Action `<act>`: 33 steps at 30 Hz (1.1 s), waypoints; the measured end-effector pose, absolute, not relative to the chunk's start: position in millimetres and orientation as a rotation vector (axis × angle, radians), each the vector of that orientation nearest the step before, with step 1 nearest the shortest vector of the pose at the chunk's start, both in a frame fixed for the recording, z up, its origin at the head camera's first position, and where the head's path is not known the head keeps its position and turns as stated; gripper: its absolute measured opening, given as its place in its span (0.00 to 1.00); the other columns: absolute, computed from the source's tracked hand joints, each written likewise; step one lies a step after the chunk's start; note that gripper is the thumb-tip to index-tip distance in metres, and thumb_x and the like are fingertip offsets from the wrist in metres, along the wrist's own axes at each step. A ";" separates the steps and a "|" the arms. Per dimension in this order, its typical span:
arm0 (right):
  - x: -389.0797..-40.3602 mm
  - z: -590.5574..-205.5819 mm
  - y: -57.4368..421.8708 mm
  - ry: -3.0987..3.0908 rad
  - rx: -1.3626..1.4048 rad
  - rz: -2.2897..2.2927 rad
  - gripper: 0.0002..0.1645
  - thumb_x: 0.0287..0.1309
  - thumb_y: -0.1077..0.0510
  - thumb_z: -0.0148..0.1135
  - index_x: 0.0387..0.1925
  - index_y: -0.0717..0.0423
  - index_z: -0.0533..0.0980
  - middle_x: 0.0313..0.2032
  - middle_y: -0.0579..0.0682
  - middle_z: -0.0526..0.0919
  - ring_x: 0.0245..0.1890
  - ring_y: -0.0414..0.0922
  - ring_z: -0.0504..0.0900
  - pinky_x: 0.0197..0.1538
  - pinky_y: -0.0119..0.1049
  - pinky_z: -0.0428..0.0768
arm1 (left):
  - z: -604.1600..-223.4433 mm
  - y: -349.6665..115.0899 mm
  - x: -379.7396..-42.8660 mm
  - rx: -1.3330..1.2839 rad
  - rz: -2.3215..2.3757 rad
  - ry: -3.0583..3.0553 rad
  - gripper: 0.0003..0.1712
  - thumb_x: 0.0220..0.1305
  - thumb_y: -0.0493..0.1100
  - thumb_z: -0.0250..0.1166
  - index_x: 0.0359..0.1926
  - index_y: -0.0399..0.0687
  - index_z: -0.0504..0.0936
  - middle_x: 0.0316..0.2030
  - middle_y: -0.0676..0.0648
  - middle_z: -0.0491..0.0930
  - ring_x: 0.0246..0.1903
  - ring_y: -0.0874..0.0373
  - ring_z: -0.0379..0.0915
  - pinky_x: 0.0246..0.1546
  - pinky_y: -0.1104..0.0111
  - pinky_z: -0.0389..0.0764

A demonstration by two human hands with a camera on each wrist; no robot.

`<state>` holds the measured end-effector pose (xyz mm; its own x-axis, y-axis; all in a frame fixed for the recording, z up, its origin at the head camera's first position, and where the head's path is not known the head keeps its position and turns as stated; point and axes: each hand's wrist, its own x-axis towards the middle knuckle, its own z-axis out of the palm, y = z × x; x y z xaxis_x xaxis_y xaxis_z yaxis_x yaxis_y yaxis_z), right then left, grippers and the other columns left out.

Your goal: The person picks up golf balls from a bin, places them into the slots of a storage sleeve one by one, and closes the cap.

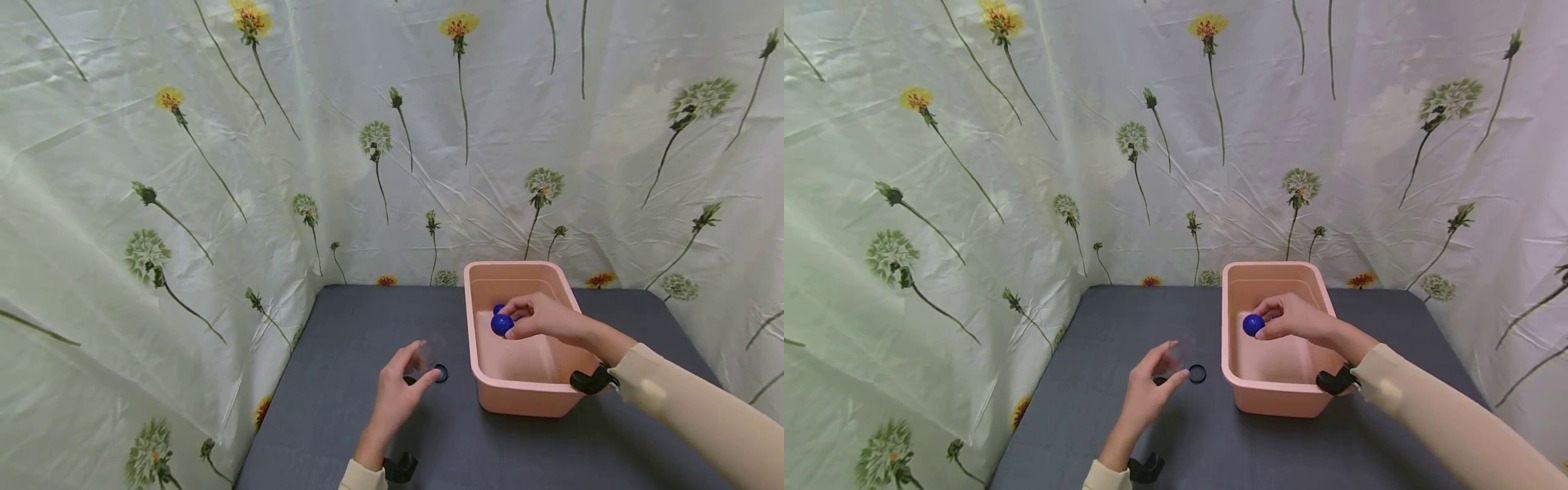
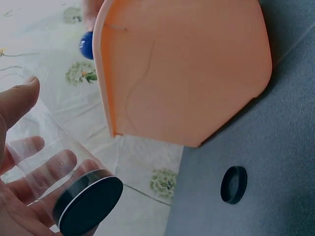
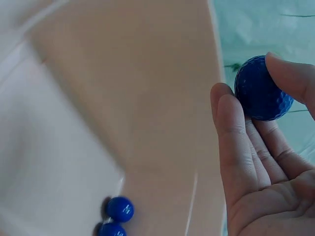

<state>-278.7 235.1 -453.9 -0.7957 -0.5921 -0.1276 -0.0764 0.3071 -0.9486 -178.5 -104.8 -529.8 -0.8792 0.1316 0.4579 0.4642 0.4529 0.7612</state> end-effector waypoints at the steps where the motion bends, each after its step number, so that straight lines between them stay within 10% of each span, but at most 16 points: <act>1: -276.6 -452.6 233.8 2.108 -0.603 -1.517 0.21 0.61 0.60 0.68 0.52 0.67 0.76 0.47 0.62 0.85 0.45 0.53 0.84 0.48 0.43 0.82 | -528.3 -103.8 -177.6 -0.517 -1.397 -2.372 0.32 0.61 0.53 0.74 0.64 0.55 0.77 0.37 0.53 0.78 0.38 0.60 0.77 0.44 0.57 0.81; 14: -247.7 -449.2 206.9 2.021 -0.595 -1.592 0.23 0.57 0.61 0.73 0.53 0.64 0.77 0.48 0.61 0.83 0.49 0.59 0.81 0.49 0.45 0.82 | -517.9 -95.7 -171.1 -0.635 -1.325 -2.394 0.34 0.61 0.55 0.73 0.67 0.57 0.75 0.36 0.55 0.75 0.33 0.59 0.77 0.37 0.61 0.83; 23: -235.7 -445.9 193.8 2.009 -0.587 -1.640 0.28 0.57 0.60 0.74 0.60 0.57 0.77 0.67 0.61 0.68 0.56 0.59 0.77 0.50 0.46 0.82 | -515.4 -93.1 -165.7 -0.678 -1.257 -2.436 0.35 0.60 0.58 0.72 0.67 0.58 0.75 0.35 0.56 0.75 0.34 0.61 0.76 0.33 0.70 0.79; 33: -234.2 -451.1 183.6 1.914 -0.668 -1.675 0.27 0.59 0.64 0.71 0.59 0.65 0.76 0.57 0.61 0.77 0.53 0.58 0.79 0.52 0.45 0.81 | -513.2 -92.6 -161.3 -0.675 -1.276 -2.452 0.33 0.59 0.60 0.72 0.63 0.57 0.76 0.37 0.58 0.78 0.32 0.61 0.78 0.33 0.71 0.78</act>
<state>-234.2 183.6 -451.1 -0.7513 -0.6578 -0.0539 -0.0339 0.1200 -0.9922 -161.3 -92.6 -513.2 -0.8464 0.2690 0.4595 0.5307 0.4963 0.6871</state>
